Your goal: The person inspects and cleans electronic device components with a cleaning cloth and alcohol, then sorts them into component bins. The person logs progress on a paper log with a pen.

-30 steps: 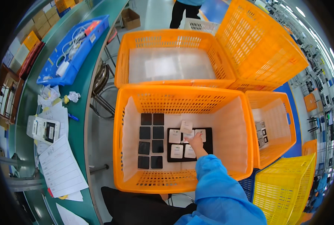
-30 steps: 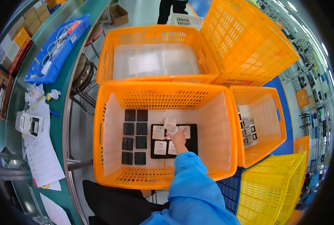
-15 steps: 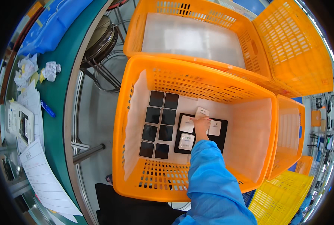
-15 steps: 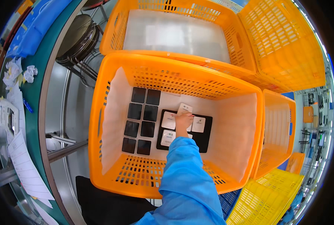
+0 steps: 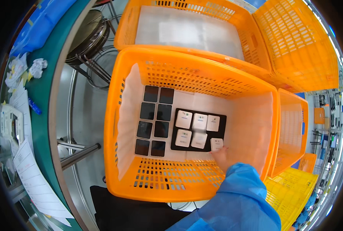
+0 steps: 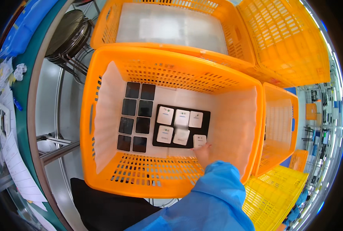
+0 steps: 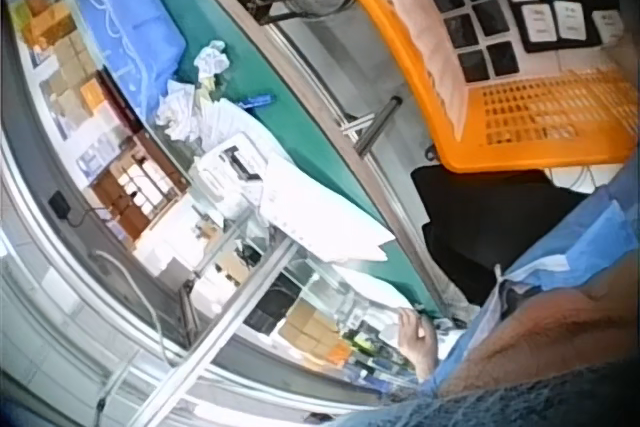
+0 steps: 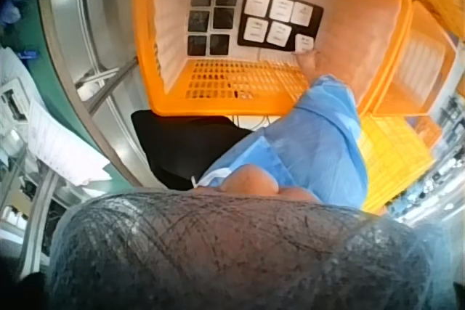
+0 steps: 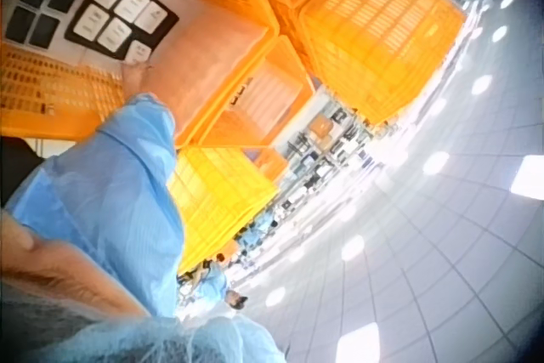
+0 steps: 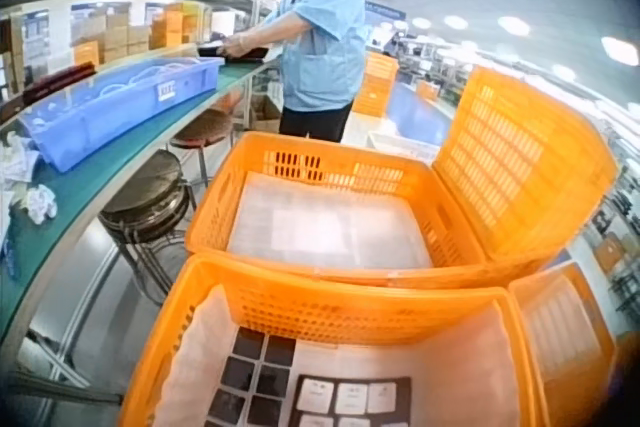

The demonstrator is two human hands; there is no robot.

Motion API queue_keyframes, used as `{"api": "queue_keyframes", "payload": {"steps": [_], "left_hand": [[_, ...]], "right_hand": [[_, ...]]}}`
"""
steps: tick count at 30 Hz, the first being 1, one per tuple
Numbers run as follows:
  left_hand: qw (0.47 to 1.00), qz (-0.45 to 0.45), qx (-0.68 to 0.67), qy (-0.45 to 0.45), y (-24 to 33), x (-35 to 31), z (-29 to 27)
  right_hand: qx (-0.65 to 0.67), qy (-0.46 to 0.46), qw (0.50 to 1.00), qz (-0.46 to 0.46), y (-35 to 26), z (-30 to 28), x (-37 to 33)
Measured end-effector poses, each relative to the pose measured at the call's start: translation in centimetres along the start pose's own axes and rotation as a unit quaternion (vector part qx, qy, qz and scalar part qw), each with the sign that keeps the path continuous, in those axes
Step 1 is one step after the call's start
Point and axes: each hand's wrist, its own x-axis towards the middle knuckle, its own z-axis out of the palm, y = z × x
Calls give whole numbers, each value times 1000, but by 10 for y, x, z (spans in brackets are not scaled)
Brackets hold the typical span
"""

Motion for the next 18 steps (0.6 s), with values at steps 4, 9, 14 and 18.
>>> {"api": "queue_keyframes", "payload": {"steps": [4,9,14,18], "left_hand": [[1000,17,-2,15,-23,-8,-1],[1000,1,-12,19,40,63,-36],[990,-127,-55,28,201,232,-113],[987,-147,-36,50,267,305,-147]], "right_hand": [[24,-88,996,17,5,8,2],[119,-84,987,-60,20,50,20],[74,-174,981,-45,20,30,25],[13,-272,961,-35,-38,-21,14]]}}
